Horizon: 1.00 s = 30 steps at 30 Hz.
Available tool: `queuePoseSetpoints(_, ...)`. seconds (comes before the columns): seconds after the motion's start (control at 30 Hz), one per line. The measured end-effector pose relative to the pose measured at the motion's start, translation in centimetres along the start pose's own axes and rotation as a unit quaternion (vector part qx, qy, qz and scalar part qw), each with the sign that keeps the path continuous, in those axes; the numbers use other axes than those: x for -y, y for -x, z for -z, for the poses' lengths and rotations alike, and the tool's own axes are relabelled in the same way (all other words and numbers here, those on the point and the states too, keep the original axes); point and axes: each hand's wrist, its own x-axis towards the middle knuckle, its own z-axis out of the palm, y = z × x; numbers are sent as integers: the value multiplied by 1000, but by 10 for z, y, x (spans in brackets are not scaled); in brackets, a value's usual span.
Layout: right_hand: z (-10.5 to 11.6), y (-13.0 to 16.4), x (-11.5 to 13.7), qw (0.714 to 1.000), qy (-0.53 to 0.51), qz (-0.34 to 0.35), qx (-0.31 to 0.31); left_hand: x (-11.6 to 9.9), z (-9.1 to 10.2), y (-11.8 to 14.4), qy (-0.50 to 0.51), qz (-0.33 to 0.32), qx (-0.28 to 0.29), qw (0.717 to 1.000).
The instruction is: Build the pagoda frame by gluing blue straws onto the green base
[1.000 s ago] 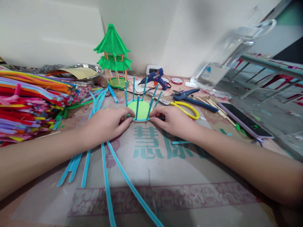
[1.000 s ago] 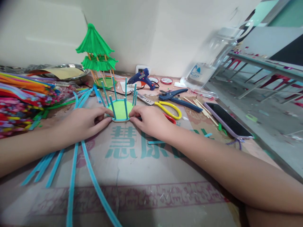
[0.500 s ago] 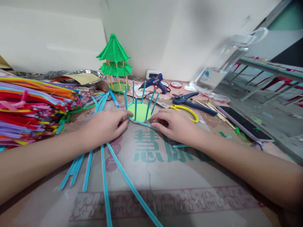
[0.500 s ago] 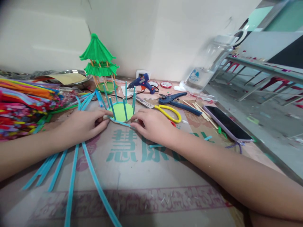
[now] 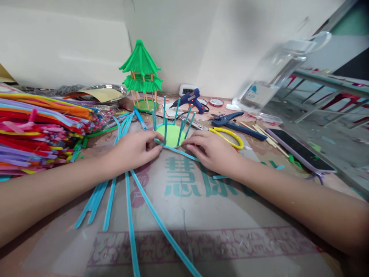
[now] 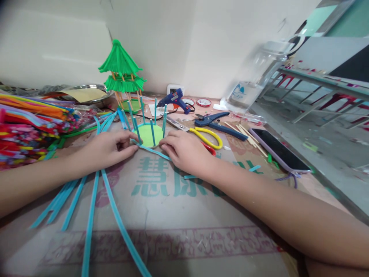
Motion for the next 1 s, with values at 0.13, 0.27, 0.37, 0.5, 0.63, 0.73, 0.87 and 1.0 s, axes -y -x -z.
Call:
queuePoseSetpoints(0.13,-2,-2,-2,1000,-6,-2,1,0,-1,-4,20,19,12,1000)
queuePoseSetpoints(0.27,-4,-3,-1,1000,-9,1,-9,2,-2,-5,22,18,13,1000)
queuePoseSetpoints(0.37,-4,-3,-1,1000,-8,6,-4,5,-4,-4,13,6,4,1000)
queuePoseSetpoints(0.5,4,-1,3,1000,-15,-5,5,6,-5,-1,-8,-1,-5,1000)
queuePoseSetpoints(0.63,15,0,9,998,-43,-4,37,1,-3,1,-31,3,2,1000)
queuePoseSetpoints(0.73,22,-1,8,997,-64,-8,37,-1,-1,2,-29,4,10,1000)
queuePoseSetpoints(0.87,23,-5,-7,994,-43,-92,-34,-2,-1,2,-37,9,14,999)
queuePoseSetpoints(1.0,11,-8,-20,986,-117,-120,-20,-3,-1,2,-61,18,10,998)
